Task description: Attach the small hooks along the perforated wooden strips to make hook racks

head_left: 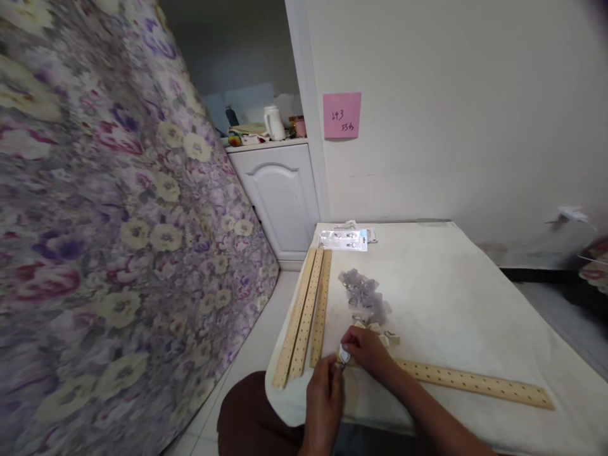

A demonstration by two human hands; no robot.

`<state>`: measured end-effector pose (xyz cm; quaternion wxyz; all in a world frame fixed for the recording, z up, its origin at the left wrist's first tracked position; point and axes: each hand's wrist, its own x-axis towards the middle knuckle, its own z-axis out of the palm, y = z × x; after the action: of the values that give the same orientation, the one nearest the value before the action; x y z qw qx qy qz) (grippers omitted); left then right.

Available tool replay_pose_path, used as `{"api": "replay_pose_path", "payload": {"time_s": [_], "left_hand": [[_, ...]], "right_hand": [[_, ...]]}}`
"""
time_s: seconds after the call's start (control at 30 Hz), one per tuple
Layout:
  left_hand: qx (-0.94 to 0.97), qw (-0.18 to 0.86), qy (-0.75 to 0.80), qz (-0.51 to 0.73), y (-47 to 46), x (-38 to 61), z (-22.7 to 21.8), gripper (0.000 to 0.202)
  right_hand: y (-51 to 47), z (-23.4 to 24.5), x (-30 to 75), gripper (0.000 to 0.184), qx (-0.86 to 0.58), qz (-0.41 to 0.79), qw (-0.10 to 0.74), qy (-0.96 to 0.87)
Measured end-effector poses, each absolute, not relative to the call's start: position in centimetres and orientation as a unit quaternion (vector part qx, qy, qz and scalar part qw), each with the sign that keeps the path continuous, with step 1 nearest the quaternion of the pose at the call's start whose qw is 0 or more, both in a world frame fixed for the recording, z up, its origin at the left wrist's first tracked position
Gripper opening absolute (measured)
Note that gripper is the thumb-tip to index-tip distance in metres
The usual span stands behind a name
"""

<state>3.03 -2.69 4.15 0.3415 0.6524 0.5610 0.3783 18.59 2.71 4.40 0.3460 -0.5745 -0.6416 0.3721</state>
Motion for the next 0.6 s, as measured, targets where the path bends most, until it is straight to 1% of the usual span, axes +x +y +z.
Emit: {"api": "replay_pose_path", "payload": {"time_s": [0.27,0.47,0.6], "left_hand": [[0.688,0.276,0.574,0.349,-2.6,3.6,2.1,0.025],[0.690,0.273,0.569,0.354,-2.4,3.6,2.1,0.023],[0.688,0.276,0.567,0.357,-2.5,3.5,2.2,0.024]], "right_hand": [[2.8,4.2,18.3,0.009,-0.613,0.320,0.300,-0.657],[2.9,4.1,18.1,0.011,-0.625,0.297,0.278,-0.666],[2.7,4.3,18.1,0.013,-0.619,0.297,0.278,-0.672]]}}
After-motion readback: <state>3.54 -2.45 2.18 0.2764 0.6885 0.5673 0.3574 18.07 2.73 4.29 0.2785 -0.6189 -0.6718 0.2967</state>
